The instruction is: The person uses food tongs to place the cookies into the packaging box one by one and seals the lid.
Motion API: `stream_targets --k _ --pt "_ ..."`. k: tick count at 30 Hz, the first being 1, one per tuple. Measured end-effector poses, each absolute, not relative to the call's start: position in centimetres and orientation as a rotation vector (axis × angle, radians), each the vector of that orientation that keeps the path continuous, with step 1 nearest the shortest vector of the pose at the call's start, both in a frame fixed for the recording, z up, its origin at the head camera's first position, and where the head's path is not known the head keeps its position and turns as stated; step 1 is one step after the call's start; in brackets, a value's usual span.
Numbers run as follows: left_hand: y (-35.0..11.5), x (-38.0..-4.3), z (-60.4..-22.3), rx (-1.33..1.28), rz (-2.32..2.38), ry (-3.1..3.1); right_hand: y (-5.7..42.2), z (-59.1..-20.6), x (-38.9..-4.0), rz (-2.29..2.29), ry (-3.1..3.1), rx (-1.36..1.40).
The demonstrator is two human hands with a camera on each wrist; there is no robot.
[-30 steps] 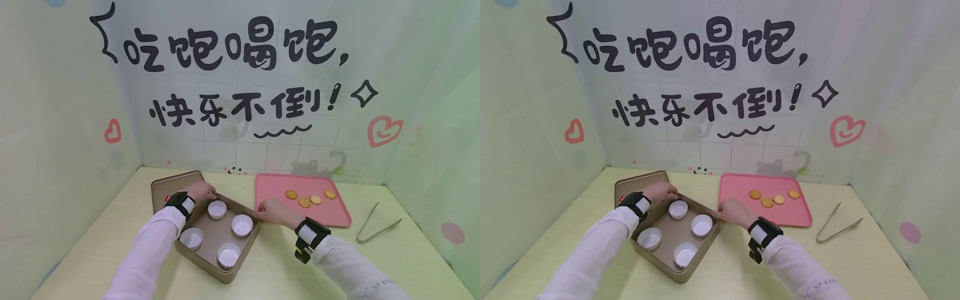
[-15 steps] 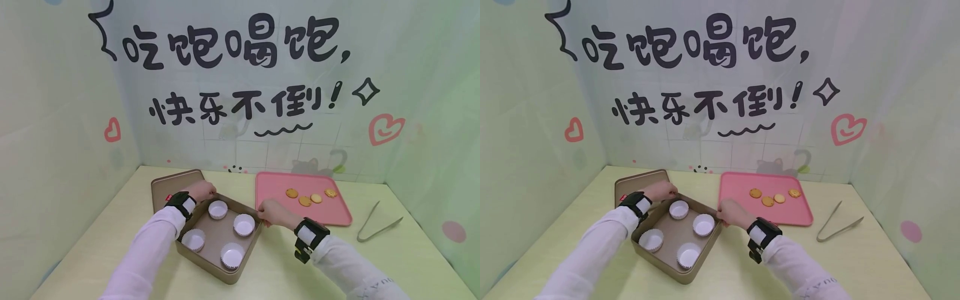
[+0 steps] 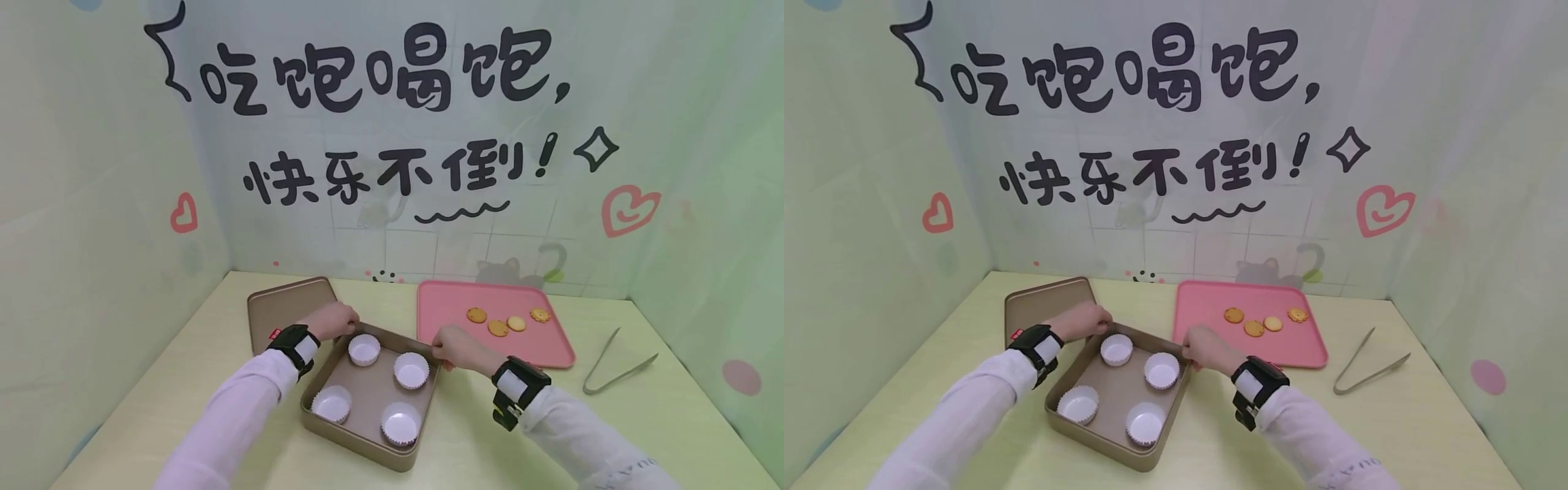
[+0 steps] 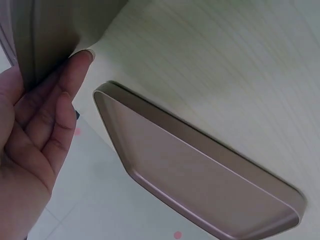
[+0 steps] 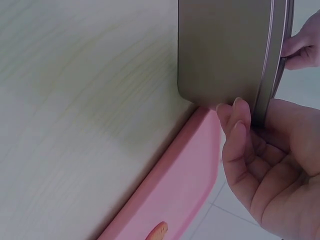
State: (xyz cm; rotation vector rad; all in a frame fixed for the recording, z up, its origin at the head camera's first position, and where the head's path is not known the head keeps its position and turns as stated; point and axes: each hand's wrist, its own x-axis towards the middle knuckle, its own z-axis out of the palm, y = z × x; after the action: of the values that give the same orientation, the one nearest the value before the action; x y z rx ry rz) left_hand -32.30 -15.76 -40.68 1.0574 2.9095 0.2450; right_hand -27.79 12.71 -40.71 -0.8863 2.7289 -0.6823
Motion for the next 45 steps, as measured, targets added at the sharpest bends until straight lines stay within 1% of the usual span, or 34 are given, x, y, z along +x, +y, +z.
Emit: stream_targets --k 3,5,10,11,18,24,32,37,45 --pt "-15.6 -32.4 -41.2 1.073 0.319 2.883 13.4 -40.8 -27.8 -0.702 2.717 -0.872" --pt "-15.7 -32.6 -41.7 1.13 0.395 2.855 13.9 -40.8 -27.9 -0.724 2.71 -0.871" --pt "-14.9 -31.9 -41.6 1.107 0.485 2.8 15.1 -40.8 -28.0 -0.767 2.693 -0.9" --pt "-14.5 -31.4 -41.3 1.061 0.477 2.802 15.3 -40.8 -28.0 -0.768 2.692 -0.905" --pt "-13.3 -30.1 -41.1 0.999 0.455 2.838 16.4 -40.9 -28.1 -0.788 2.689 -0.928" --pt "-12.6 -29.9 -41.7 1.007 0.482 2.84 17.3 -41.1 -28.2 -0.796 2.692 -0.937" --pt "-10.7 -29.3 -42.2 1.095 0.517 2.888 19.4 -41.3 -28.2 -0.785 2.734 -0.953" --pt "-9.6 -28.8 -42.0 1.083 0.574 2.88 20.5 -41.5 -28.3 -0.764 2.769 -0.977" --pt "-7.8 -28.6 -42.4 1.054 0.607 2.906 22.1 -41.4 -28.4 -0.769 2.784 -0.922"
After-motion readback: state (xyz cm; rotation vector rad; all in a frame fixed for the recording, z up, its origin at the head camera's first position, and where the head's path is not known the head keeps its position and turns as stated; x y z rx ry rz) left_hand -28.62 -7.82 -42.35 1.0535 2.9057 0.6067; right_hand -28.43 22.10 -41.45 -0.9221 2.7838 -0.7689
